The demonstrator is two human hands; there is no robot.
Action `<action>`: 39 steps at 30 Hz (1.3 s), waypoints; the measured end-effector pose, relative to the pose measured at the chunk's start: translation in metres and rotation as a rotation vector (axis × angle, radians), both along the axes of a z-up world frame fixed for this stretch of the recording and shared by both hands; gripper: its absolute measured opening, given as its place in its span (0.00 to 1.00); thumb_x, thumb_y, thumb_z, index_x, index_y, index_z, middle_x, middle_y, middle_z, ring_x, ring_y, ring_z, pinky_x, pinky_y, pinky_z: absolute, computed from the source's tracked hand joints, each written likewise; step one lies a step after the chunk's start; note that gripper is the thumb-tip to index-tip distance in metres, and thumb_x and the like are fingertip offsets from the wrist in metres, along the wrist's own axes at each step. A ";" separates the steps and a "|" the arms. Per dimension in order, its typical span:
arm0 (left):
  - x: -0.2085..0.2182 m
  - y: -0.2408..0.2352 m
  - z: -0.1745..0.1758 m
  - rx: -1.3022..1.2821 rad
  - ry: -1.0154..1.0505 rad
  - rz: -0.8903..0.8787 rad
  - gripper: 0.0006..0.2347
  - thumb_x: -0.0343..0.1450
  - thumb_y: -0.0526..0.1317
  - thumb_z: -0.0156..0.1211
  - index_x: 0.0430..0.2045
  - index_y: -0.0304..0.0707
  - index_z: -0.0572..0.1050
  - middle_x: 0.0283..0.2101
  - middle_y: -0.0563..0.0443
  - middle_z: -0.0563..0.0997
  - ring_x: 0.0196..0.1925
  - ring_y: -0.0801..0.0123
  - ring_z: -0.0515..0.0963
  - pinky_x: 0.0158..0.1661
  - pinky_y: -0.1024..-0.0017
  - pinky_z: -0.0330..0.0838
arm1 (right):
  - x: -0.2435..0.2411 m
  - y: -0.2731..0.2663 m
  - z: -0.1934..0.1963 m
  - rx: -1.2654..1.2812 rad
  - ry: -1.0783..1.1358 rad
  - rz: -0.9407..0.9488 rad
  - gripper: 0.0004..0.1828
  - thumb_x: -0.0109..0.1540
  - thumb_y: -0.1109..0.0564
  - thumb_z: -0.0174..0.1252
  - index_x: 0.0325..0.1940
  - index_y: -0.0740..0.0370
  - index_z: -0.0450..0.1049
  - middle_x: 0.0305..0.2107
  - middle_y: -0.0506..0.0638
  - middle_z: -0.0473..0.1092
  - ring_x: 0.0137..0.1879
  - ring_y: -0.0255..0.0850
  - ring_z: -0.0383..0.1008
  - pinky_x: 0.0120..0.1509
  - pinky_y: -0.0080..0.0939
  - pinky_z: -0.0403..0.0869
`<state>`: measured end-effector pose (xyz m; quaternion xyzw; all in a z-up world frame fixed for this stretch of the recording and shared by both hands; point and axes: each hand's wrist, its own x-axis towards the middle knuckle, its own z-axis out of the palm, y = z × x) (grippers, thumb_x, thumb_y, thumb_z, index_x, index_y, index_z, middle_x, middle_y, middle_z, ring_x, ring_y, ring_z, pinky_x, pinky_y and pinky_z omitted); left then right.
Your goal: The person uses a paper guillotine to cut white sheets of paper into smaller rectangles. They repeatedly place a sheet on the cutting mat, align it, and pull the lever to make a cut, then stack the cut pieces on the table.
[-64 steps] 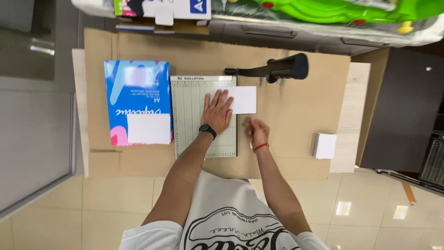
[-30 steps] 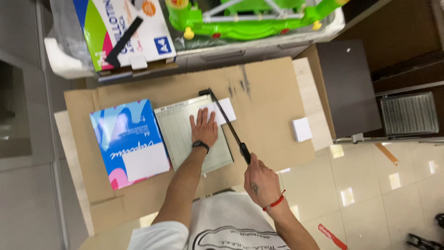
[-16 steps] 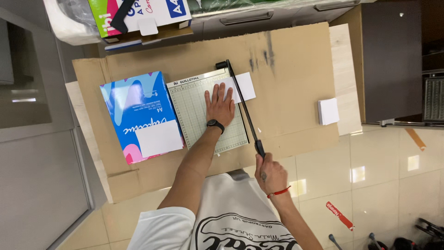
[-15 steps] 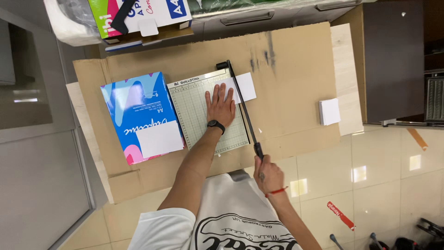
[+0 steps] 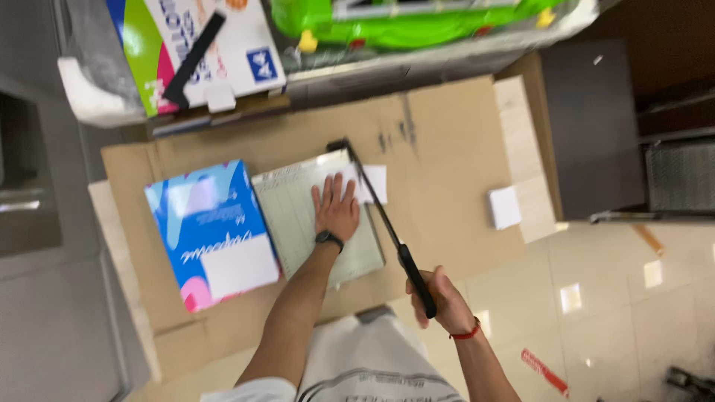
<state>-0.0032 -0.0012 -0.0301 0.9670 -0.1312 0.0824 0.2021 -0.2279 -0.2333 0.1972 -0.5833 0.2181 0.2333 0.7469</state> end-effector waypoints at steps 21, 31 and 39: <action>-0.002 -0.003 -0.013 0.014 -0.028 0.012 0.25 0.93 0.61 0.50 0.85 0.63 0.80 0.93 0.46 0.73 0.96 0.42 0.68 0.92 0.25 0.47 | 0.160 -0.015 -0.230 -0.014 0.349 -0.181 0.12 0.83 0.48 0.72 0.57 0.58 0.90 0.23 0.45 0.70 0.19 0.39 0.68 0.23 0.37 0.62; -0.004 -0.003 -0.007 0.067 0.101 0.005 0.26 0.94 0.62 0.50 0.88 0.63 0.77 0.97 0.49 0.66 1.00 0.47 0.61 0.95 0.29 0.40 | 0.181 0.029 -0.257 0.223 0.425 -0.360 0.15 0.82 0.40 0.74 0.59 0.50 0.85 0.25 0.31 0.63 0.24 0.27 0.62 0.30 0.29 0.60; -0.004 -0.004 -0.006 0.119 0.267 -0.009 0.27 0.95 0.64 0.43 0.93 0.68 0.73 1.01 0.54 0.57 1.03 0.52 0.48 0.97 0.32 0.29 | 0.192 0.030 -0.250 0.211 0.429 -0.364 0.16 0.76 0.42 0.83 0.52 0.50 0.85 0.23 0.33 0.62 0.21 0.27 0.61 0.25 0.29 0.59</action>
